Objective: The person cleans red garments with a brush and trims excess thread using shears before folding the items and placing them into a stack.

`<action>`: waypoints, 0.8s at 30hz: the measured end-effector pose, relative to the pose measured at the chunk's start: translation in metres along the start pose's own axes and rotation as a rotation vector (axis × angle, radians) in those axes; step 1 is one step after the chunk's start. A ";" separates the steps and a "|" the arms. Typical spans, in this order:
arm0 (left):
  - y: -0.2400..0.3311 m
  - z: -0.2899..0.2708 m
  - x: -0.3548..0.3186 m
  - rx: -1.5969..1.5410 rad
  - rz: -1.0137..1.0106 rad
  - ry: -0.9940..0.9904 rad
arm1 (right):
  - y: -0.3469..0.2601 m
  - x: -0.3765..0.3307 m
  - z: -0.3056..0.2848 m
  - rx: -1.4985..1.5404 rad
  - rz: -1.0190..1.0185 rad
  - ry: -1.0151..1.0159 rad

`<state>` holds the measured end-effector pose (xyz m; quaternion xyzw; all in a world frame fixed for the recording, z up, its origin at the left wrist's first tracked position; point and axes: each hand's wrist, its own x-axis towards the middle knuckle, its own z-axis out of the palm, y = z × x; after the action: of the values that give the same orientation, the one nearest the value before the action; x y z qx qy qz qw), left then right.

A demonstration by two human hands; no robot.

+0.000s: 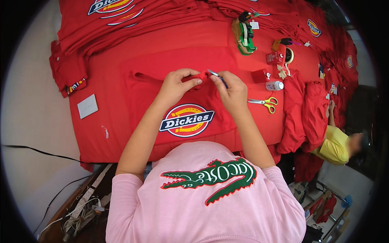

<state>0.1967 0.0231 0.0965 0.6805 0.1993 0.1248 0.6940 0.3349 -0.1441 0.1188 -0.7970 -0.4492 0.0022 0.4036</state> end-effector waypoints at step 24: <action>-0.136 -0.104 -0.269 0.312 -0.339 0.796 | 0.122 -0.184 -0.056 -0.168 0.486 -0.112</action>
<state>-0.1027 -0.0090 -0.0097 0.6339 0.5751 0.2298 0.4632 0.3329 -0.3455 0.0120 -0.9110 -0.2649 0.1058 0.2980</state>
